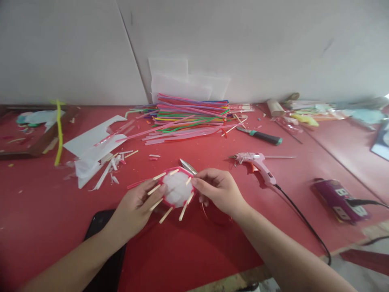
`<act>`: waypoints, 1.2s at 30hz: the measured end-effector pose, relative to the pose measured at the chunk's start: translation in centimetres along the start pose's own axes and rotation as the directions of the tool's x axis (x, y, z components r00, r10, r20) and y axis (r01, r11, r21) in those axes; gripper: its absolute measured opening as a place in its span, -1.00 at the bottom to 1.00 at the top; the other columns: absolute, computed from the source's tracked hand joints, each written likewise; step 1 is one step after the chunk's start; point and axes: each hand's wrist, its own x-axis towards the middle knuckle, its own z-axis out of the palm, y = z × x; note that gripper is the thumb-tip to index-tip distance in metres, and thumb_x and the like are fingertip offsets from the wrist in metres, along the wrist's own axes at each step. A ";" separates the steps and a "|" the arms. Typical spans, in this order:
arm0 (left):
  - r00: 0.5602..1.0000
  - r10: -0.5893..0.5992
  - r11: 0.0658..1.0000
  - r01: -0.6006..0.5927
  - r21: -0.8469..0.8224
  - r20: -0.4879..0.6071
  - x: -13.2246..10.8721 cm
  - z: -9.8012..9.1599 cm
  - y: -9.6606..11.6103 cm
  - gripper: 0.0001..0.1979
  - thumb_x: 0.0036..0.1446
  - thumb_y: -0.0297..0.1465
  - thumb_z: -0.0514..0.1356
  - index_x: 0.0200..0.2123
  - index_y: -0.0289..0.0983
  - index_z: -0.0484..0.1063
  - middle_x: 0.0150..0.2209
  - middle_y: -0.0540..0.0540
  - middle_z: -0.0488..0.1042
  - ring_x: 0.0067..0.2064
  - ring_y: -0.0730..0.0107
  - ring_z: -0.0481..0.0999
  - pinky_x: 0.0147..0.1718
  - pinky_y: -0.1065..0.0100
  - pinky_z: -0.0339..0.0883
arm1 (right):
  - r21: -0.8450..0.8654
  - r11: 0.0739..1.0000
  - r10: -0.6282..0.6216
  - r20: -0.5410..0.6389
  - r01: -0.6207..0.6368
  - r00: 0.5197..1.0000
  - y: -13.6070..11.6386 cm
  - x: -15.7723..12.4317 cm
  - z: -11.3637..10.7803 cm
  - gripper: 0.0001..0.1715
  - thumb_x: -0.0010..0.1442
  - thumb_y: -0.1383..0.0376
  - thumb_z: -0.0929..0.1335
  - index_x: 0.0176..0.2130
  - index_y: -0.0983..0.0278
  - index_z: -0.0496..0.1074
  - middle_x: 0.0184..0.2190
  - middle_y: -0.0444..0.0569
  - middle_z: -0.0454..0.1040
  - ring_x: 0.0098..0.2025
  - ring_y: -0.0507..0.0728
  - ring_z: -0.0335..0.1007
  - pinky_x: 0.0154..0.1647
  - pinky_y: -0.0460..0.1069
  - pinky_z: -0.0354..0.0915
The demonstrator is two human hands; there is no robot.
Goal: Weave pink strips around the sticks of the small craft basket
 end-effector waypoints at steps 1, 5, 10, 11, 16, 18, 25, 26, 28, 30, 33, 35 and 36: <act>1.000 0.010 1.000 -0.010 0.006 0.013 0.0 0.0 -0.1 -0.61 0.23 -0.14 0.15 0.00 -0.24 0.51 -0.31 -0.07 0.57 -0.28 0.25 0.55 -0.33 0.33 0.51 | -0.020 1.000 -0.001 0.000 0.001 1.000 -0.1 -0.1 0.0 -0.65 0.09 0.06 0.48 -0.40 0.31 0.51 -0.70 -0.18 0.40 -0.70 -0.06 0.28 -0.72 -0.18 0.24; 1.000 0.015 1.000 -0.015 0.006 0.010 0.0 0.0 0.0 -0.64 0.22 -0.18 0.17 0.00 -0.21 0.53 -0.27 -0.10 0.61 -0.26 0.19 0.58 -0.30 0.30 0.51 | -0.043 0.999 0.007 0.011 -0.007 1.000 -0.2 -0.2 -0.2 -0.63 0.06 0.04 0.49 -0.41 0.31 0.50 -0.70 -0.18 0.40 -0.70 -0.06 0.26 -0.73 -0.17 0.21; 0.996 -0.083 0.971 0.086 -0.222 0.024 -0.1 0.2 0.8 -0.65 0.15 -0.24 0.25 -0.02 -0.23 0.55 -0.22 -0.15 0.61 -0.32 0.21 0.59 -0.43 0.30 0.55 | 0.013 0.999 0.030 -0.015 -0.030 0.999 0.2 0.1 -0.2 -0.67 0.08 0.07 0.48 -0.41 0.30 0.49 -0.70 -0.19 0.38 -0.71 -0.07 0.23 -0.74 -0.17 0.17; 0.994 -0.100 0.958 0.105 -0.267 0.034 0.0 0.2 0.9 -0.65 0.13 -0.25 0.27 -0.02 -0.24 0.55 -0.21 -0.17 0.61 -0.32 0.19 0.59 -0.47 0.31 0.56 | 0.033 0.999 0.037 -0.026 -0.036 0.999 0.3 0.2 -0.2 -0.68 0.08 0.08 0.49 -0.41 0.30 0.49 -0.70 -0.20 0.38 -0.71 -0.07 0.22 -0.74 -0.17 0.16; 0.991 -0.090 0.920 0.119 -0.373 0.096 0.1 0.2 0.9 -0.65 0.12 -0.31 0.30 -0.01 -0.24 0.54 -0.15 -0.20 0.60 -0.27 0.19 0.61 -0.45 0.31 0.58 | 0.155 0.987 0.065 -0.074 -0.052 0.995 0.5 0.4 0.0 -0.69 0.05 0.11 0.51 -0.43 0.30 0.49 -0.72 -0.21 0.37 -0.73 -0.08 0.22 -0.77 -0.19 0.11; 0.990 -0.078 0.917 0.116 -0.380 0.115 0.1 0.1 0.8 -0.65 0.16 -0.31 0.27 0.02 -0.22 0.52 -0.13 -0.19 0.60 -0.24 0.21 0.61 -0.41 0.31 0.59 | 0.176 0.983 0.061 -0.089 -0.045 0.994 0.5 0.5 0.0 -0.70 0.04 0.12 0.51 -0.43 0.31 0.49 -0.73 -0.21 0.36 -0.73 -0.08 0.21 -0.77 -0.19 0.12; 0.993 -0.054 0.926 0.089 -0.367 0.106 -0.1 0.0 0.7 -0.66 0.18 -0.32 0.26 0.02 -0.24 0.52 -0.09 -0.20 0.59 -0.18 0.17 0.62 -0.37 0.32 0.59 | 0.172 0.984 0.057 -0.094 -0.040 0.994 0.6 0.5 0.0 -0.69 0.04 0.12 0.51 -0.43 0.31 0.49 -0.72 -0.20 0.37 -0.73 -0.07 0.20 -0.76 -0.17 0.12; 0.993 -0.054 0.927 0.088 -0.364 0.103 -0.1 0.0 0.8 -0.66 0.17 -0.31 0.26 0.01 -0.25 0.52 -0.09 -0.20 0.59 -0.19 0.16 0.62 -0.37 0.32 0.59 | 0.167 0.985 0.058 -0.094 -0.042 0.994 0.6 0.5 0.0 -0.68 0.04 0.11 0.51 -0.43 0.31 0.49 -0.72 -0.20 0.37 -0.74 -0.07 0.20 -0.76 -0.17 0.12; 0.993 -0.053 0.930 0.087 -0.357 0.103 -0.1 0.0 0.8 -0.67 0.17 -0.31 0.27 0.00 -0.26 0.52 -0.09 -0.21 0.60 -0.19 0.16 0.63 -0.37 0.33 0.59 | 0.158 0.987 0.059 -0.096 -0.043 0.994 0.6 0.5 0.0 -0.67 0.03 0.10 0.51 -0.43 0.31 0.49 -0.73 -0.20 0.36 -0.74 -0.07 0.19 -0.77 -0.17 0.12; 0.993 -0.052 0.932 0.085 -0.351 0.103 -0.1 0.0 0.8 -0.67 0.17 -0.31 0.27 0.00 -0.25 0.52 -0.07 -0.21 0.59 -0.17 0.15 0.63 -0.36 0.33 0.59 | 0.151 0.988 0.059 -0.098 -0.044 0.993 0.6 0.6 0.0 -0.67 0.04 0.09 0.51 -0.43 0.31 0.49 -0.73 -0.20 0.37 -0.75 -0.07 0.19 -0.76 -0.17 0.11; 0.994 -0.077 0.914 0.103 -0.392 0.082 -0.1 -0.1 0.7 -0.65 0.17 -0.31 0.28 0.02 -0.23 0.50 -0.06 -0.21 0.58 -0.16 0.15 0.62 -0.36 0.31 0.60 | 0.126 0.991 0.056 -0.097 -0.044 0.994 0.6 0.6 0.2 -0.66 0.05 0.07 0.50 -0.41 0.30 0.51 -0.73 -0.20 0.39 -0.73 -0.06 0.23 -0.74 -0.16 0.15; 0.992 -0.099 0.881 0.125 -0.457 0.081 0.0 -0.1 0.7 -0.67 0.16 -0.32 0.29 0.00 -0.21 0.51 -0.07 -0.20 0.58 -0.17 0.15 0.62 -0.37 0.30 0.60 | 0.110 0.993 0.042 -0.081 -0.033 0.996 0.7 0.6 0.2 -0.67 0.06 0.08 0.49 -0.37 0.31 0.54 -0.71 -0.19 0.41 -0.70 -0.04 0.28 -0.68 -0.13 0.24; 0.990 -0.105 0.861 0.135 -0.490 0.089 0.0 -0.1 0.7 -0.70 0.15 -0.33 0.30 -0.03 -0.22 0.53 -0.08 -0.18 0.59 -0.18 0.17 0.62 -0.37 0.29 0.60 | 0.106 0.994 0.032 -0.068 -0.025 0.997 0.7 0.7 0.3 -0.67 0.06 0.08 0.49 -0.34 0.31 0.55 -0.68 -0.17 0.44 -0.66 -0.02 0.33 -0.63 -0.11 0.30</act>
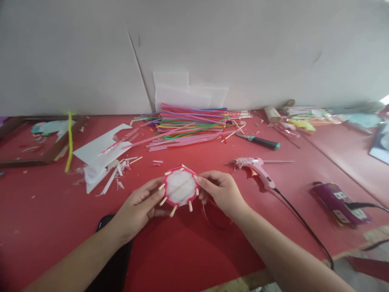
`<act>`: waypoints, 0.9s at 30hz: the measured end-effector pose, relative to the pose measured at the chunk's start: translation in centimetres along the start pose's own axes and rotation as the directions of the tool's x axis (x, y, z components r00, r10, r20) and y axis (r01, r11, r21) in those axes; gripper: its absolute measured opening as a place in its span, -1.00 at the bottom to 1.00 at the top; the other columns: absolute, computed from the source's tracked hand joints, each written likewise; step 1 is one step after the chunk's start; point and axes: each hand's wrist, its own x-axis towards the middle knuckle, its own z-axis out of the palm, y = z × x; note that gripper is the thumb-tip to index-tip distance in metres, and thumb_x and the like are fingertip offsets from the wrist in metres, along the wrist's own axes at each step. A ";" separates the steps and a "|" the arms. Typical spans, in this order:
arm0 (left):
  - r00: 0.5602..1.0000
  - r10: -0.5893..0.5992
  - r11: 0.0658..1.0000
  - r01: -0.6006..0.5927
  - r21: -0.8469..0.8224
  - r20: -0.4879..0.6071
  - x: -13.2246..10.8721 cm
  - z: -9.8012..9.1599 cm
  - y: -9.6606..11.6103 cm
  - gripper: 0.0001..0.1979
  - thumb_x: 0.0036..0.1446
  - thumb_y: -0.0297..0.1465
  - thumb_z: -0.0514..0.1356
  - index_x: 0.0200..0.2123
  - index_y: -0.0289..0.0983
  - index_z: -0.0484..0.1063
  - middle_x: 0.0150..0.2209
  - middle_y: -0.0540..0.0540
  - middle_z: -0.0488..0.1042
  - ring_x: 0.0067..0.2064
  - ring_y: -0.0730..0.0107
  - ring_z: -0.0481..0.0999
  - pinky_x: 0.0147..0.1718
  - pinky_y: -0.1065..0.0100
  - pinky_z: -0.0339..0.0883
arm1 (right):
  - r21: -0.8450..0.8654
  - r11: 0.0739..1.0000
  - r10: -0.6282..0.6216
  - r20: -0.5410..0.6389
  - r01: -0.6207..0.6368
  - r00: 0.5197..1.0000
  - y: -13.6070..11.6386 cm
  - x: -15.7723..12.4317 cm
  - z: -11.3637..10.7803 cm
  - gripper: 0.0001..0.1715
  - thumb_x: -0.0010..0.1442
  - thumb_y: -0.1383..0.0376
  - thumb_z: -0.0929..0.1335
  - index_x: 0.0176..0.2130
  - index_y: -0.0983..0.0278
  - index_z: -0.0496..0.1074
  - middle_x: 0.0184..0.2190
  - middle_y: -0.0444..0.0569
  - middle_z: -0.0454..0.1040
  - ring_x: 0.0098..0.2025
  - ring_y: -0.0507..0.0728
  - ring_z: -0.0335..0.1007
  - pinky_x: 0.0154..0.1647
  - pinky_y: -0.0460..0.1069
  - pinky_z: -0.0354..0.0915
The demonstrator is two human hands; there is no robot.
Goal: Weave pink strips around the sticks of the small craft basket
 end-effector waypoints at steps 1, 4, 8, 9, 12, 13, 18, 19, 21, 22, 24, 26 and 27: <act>1.000 -0.007 0.999 0.007 -0.038 0.005 0.1 0.0 0.1 -0.73 0.14 -0.35 0.31 -0.06 -0.22 0.54 -0.10 -0.17 0.59 -0.19 0.18 0.62 -0.37 0.28 0.60 | -0.001 1.000 -0.014 0.010 0.014 1.000 0.0 0.1 0.0 -0.67 0.06 0.09 0.50 -0.30 0.31 0.56 -0.63 -0.15 0.48 -0.62 -0.01 0.37 -0.57 -0.09 0.36; 0.998 -0.021 0.981 0.009 -0.192 -0.064 0.3 0.0 0.3 -0.88 0.08 -0.47 0.34 -0.26 -0.27 0.58 -0.29 -0.07 0.61 -0.33 0.31 0.62 -0.38 0.28 0.60 | -0.074 0.994 -0.081 0.004 0.082 0.997 -0.4 0.3 -0.3 -0.64 0.00 0.14 0.52 -0.22 0.28 0.56 -0.44 -0.07 0.59 -0.45 0.05 0.49 -0.36 -0.01 0.45; 0.952 -0.071 0.890 -0.075 -0.450 -0.299 0.9 -0.4 0.9 -0.83 0.03 -0.65 0.24 -0.51 -0.30 0.47 -0.49 0.03 0.55 -0.44 0.41 0.59 -0.23 0.17 0.59 | -0.538 0.825 -0.268 -0.102 0.174 0.958 -2.0 -0.2 -1.1 -0.82 0.10 0.18 0.44 -0.31 0.24 0.54 -0.38 -0.03 0.59 -0.34 0.14 0.52 -0.28 0.05 0.41; 0.938 -0.087 0.866 -0.095 -0.492 -0.335 1.0 -0.4 1.0 -0.79 0.04 -0.67 0.20 -0.53 -0.30 0.44 -0.50 0.04 0.54 -0.43 0.41 0.59 -0.17 0.11 0.58 | -0.676 0.712 -0.327 -0.084 0.187 0.941 -2.4 -0.7 -1.3 -0.82 0.17 0.18 0.39 -0.32 0.23 0.54 -0.36 -0.02 0.59 -0.31 0.16 0.51 -0.26 0.06 0.39; 0.910 -0.127 0.826 -0.124 -0.550 -0.395 1.3 -0.5 1.3 -0.75 0.08 -0.69 0.11 -0.53 -0.28 0.41 -0.51 0.05 0.53 -0.43 0.41 0.59 -0.02 -0.10 0.48 | -0.920 0.333 -0.360 0.081 0.209 0.930 -2.6 -2.6 -1.6 -0.74 0.28 0.14 0.30 -0.22 0.19 0.53 -0.25 0.03 0.59 -0.18 0.24 0.49 -0.16 0.13 0.37; 0.903 -0.134 0.822 -0.130 -0.555 -0.409 1.3 -0.4 1.4 -0.74 0.08 -0.69 0.10 -0.51 -0.27 0.41 -0.51 0.05 0.53 -0.42 0.39 0.60 0.02 -0.15 0.43 | -0.950 0.229 -0.338 0.125 0.210 0.933 -2.2 -3.3 -1.6 -0.72 0.25 0.11 0.33 -0.15 0.20 0.52 -0.19 0.06 0.58 -0.13 0.29 0.48 -0.12 0.17 0.38; 0.879 -0.085 0.816 -0.209 -0.538 -0.469 1.5 -0.2 1.4 -0.75 0.09 -0.68 0.10 -0.50 -0.25 0.38 -0.42 -0.01 0.57 -0.27 0.36 0.63 0.12 0.02 0.37 | -0.970 -0.067 -0.349 0.242 0.233 0.906 1.2 -4.8 -2.0 -0.59 0.25 0.30 0.31 0.09 0.27 0.41 0.03 0.18 0.49 0.01 0.34 0.45 0.02 0.25 0.40; 0.881 -0.072 0.816 -0.218 -0.535 -0.468 1.5 -0.2 1.4 -0.76 0.09 -0.67 0.10 -0.50 -0.25 0.37 -0.40 -0.02 0.58 -0.25 0.36 0.63 0.10 0.06 0.40 | -0.967 -0.078 -0.356 0.253 0.241 0.900 1.8 -4.6 -2.1 -0.57 0.27 0.33 0.28 0.12 0.27 0.39 0.05 0.18 0.48 0.04 0.34 0.44 0.04 0.24 0.40; 0.888 -0.056 0.820 -0.221 -0.529 -0.457 1.6 -0.3 1.3 -0.78 0.09 -0.65 0.10 -0.49 -0.24 0.36 -0.37 -0.04 0.59 -0.26 0.34 0.63 0.03 0.08 0.46 | -0.963 -0.064 -0.347 0.266 0.260 0.900 2.2 -3.5 -2.2 -0.54 0.28 0.35 0.26 0.16 0.26 0.36 0.09 0.17 0.46 0.09 0.33 0.41 0.08 0.23 0.39; 0.887 -0.053 0.823 -0.222 -0.523 -0.459 1.7 -0.4 1.3 -0.78 0.08 -0.65 0.11 -0.48 -0.24 0.36 -0.36 -0.03 0.59 -0.28 0.33 0.63 -0.02 0.08 0.50 | -0.962 -0.047 -0.336 0.270 0.270 0.902 2.1 -2.7 -2.2 -0.54 0.29 0.35 0.25 0.16 0.26 0.36 0.11 0.16 0.45 0.11 0.32 0.40 0.11 0.22 0.38; 0.886 -0.058 0.825 -0.216 -0.522 -0.459 1.8 -0.4 1.3 -0.80 0.07 -0.64 0.12 -0.47 -0.25 0.37 -0.39 -0.02 0.58 -0.32 0.33 0.62 -0.11 0.09 0.55 | -0.952 -0.001 -0.306 0.293 0.307 0.906 1.3 -0.6 -2.0 -0.54 0.30 0.36 0.24 0.17 0.26 0.36 0.15 0.16 0.42 0.16 0.31 0.36 0.17 0.23 0.33; 0.896 -0.074 0.829 -0.189 -0.527 -0.438 1.8 -0.4 1.3 -0.81 0.06 -0.65 0.14 -0.47 -0.26 0.38 -0.44 0.01 0.57 -0.39 0.34 0.61 -0.22 0.12 0.58 | -0.930 0.056 -0.244 0.340 0.364 0.908 0.1 1.7 -1.6 -0.51 0.28 0.38 0.24 0.19 0.30 0.34 0.18 0.18 0.39 0.20 0.29 0.33 0.22 0.23 0.27; 0.903 -0.083 0.833 -0.170 -0.527 -0.421 1.7 -0.4 1.3 -0.81 0.05 -0.66 0.15 -0.49 -0.27 0.38 -0.47 0.02 0.56 -0.42 0.35 0.60 -0.26 0.13 0.59 | -0.915 0.090 -0.208 0.368 0.392 0.906 -0.6 2.9 -1.4 -0.49 0.26 0.40 0.26 0.19 0.32 0.34 0.19 0.19 0.38 0.22 0.29 0.30 0.25 0.23 0.24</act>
